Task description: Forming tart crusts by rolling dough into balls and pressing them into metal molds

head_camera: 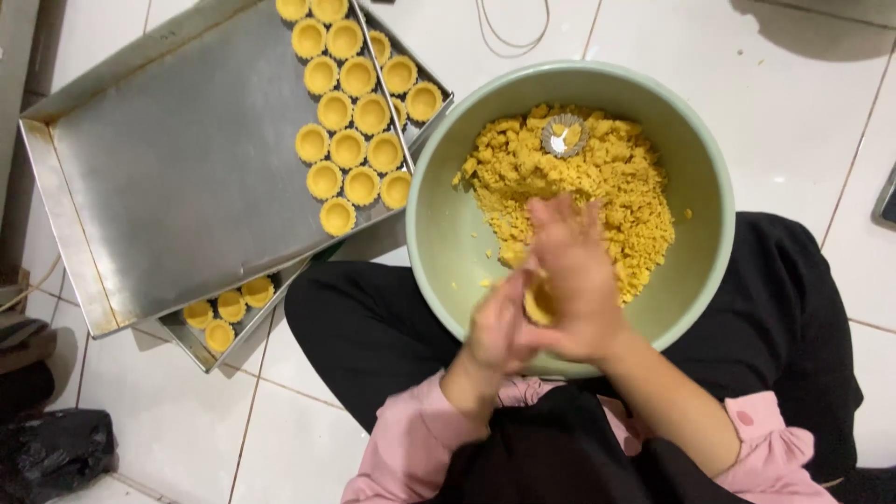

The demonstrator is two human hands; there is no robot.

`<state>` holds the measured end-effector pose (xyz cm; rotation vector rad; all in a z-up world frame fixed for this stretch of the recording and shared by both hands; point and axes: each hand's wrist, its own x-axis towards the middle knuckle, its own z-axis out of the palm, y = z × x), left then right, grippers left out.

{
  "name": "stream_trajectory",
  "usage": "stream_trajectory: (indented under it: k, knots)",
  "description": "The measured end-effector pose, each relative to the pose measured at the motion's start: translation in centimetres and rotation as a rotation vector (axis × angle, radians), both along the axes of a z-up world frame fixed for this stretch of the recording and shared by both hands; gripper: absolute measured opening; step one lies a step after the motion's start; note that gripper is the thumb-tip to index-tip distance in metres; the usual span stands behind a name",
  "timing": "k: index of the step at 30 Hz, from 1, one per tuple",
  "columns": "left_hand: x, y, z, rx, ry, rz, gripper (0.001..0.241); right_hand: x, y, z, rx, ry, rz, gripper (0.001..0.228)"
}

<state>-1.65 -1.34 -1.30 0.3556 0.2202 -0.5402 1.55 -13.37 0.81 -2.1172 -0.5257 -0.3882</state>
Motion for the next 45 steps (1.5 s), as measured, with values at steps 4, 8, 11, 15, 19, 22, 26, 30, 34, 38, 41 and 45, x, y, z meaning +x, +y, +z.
stream_trajectory:
  k: [4,8,11,15,19,22,26,30,34,38,41,45]
  knots:
    - [1.5,-0.4,3.5,0.011,-0.112,0.09,0.048,-0.9,1.1,4.9,1.29,0.879,-0.257,0.047]
    - [1.1,-0.6,2.9,0.086,-0.143,0.003,0.052,-0.9,0.6,5.6,0.37,0.168,-0.021,0.08]
    - [-0.3,-0.6,2.6,0.224,-0.237,0.076,0.051,-0.6,0.3,4.5,0.371,0.156,-0.004,0.086]
    - [0.7,-2.2,4.0,0.159,-0.195,0.213,0.068,-1.5,0.4,2.1,0.603,0.169,-0.073,0.117]
    - [-0.2,-1.7,5.4,0.319,-0.184,0.159,0.047,-0.5,0.9,3.5,0.026,-0.074,0.014,0.095]
    - [1.3,-2.6,7.1,0.352,-0.247,0.223,0.077,-0.5,0.7,3.6,0.625,0.049,0.028,0.098]
    - [-0.3,-1.6,7.0,0.421,-0.045,0.114,0.061,-0.7,0.6,5.0,0.205,0.023,0.023,0.09]
    - [1.2,-2.2,6.9,0.179,0.004,0.239,0.054,-1.4,1.6,6.2,0.584,0.265,-0.102,0.047]
    - [0.0,-1.2,2.6,0.178,0.199,0.203,0.049,-0.5,0.5,4.0,0.001,0.016,-0.004,0.102]
    - [1.3,-0.6,0.0,0.114,0.29,0.26,0.068,0.1,-1.3,3.7,0.296,0.213,0.041,0.056]
    - [1.4,-0.2,0.2,0.131,0.26,0.196,0.079,0.1,-2.1,3.8,0.165,0.228,0.037,0.02]
    - [0.8,-0.1,-1.5,0.165,0.162,0.072,0.084,-0.4,-2.3,3.4,0.003,0.146,0.034,0.022]
